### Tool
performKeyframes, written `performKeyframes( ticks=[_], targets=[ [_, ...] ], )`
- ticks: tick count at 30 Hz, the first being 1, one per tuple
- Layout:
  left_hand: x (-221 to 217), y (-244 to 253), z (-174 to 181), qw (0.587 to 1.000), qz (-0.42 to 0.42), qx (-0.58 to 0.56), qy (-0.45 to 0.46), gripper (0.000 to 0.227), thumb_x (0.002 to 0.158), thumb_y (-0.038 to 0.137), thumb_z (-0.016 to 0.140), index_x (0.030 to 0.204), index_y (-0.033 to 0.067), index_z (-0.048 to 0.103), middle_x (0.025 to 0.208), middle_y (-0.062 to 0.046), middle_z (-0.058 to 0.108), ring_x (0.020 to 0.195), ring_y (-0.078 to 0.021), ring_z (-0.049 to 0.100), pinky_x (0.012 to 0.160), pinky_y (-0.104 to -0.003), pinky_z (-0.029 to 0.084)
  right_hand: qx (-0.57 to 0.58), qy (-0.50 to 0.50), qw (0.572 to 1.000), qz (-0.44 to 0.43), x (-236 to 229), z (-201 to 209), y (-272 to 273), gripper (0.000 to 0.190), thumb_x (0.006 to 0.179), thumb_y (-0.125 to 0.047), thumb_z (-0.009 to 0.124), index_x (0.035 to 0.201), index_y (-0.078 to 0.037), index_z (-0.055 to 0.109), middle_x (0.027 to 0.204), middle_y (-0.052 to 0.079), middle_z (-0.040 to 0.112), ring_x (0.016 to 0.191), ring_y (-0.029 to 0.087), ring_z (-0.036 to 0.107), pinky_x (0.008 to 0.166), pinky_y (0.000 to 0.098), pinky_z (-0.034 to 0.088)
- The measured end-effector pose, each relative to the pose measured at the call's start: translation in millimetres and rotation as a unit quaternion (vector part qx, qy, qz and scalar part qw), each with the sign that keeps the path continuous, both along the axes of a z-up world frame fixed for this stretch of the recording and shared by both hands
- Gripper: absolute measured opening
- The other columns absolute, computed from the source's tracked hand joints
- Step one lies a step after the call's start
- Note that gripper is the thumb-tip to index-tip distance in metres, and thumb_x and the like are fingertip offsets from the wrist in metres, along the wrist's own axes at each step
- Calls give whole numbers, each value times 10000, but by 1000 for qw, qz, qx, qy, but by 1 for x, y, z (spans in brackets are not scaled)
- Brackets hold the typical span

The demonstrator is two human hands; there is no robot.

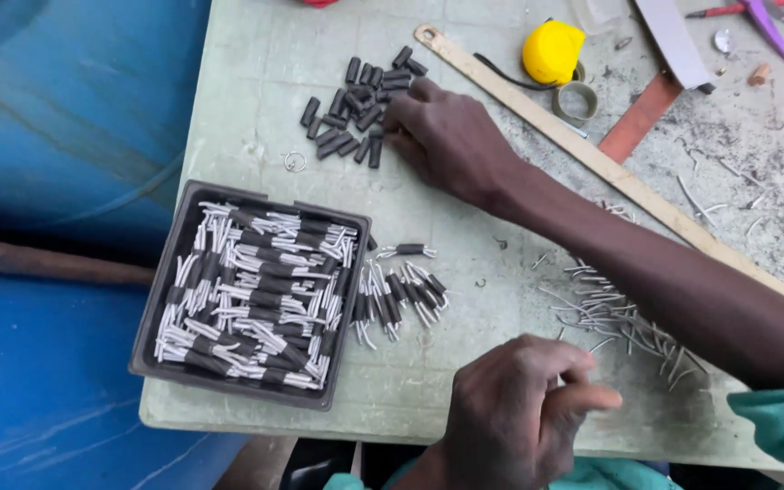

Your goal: Manually inserting metal pins into small rubber tubes on a workbench.

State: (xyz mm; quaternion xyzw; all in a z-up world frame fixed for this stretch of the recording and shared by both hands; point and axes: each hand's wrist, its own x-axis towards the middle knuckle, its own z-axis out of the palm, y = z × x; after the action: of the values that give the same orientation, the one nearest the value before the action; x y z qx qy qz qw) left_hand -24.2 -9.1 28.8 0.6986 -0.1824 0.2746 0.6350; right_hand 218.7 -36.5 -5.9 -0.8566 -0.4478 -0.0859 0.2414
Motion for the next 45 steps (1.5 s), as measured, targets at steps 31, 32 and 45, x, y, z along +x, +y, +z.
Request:
performKeyframes(
  ticks=[31, 32, 45],
  targets=[
    [46, -19, -12, 896, -16, -221, 384, 293, 908, 169, 693, 1105, -44, 731, 942, -180, 819, 752, -223, 784, 665, -305, 676, -107, 137, 949, -264, -155, 33, -207, 384, 907, -247, 751, 1252, -112, 651, 1127, 170, 653, 703, 271, 722, 594, 416, 625],
    [50, -22, -9, 898, -37, -207, 386, 272, 919, 162, 679, 1111, -23, 734, 961, -164, 818, 785, -216, 786, 680, -296, 677, -91, 134, 953, -254, -155, 31, -208, 285, 928, -201, 720, 1190, -102, 666, 1071, 144, 675, 705, 278, 709, 573, 412, 587],
    [56, -16, -18, 873, -96, -246, 410, 173, 890, 111, 736, 1017, -6, 728, 930, -137, 792, 753, -204, 765, 649, -279, 632, 141, 207, 914, -318, -155, 48, -209, 264, 878, 1, 772, 1138, -12, 731, 955, 98, 804, 830, 140, 801, 725, 219, 641]
  ],
)
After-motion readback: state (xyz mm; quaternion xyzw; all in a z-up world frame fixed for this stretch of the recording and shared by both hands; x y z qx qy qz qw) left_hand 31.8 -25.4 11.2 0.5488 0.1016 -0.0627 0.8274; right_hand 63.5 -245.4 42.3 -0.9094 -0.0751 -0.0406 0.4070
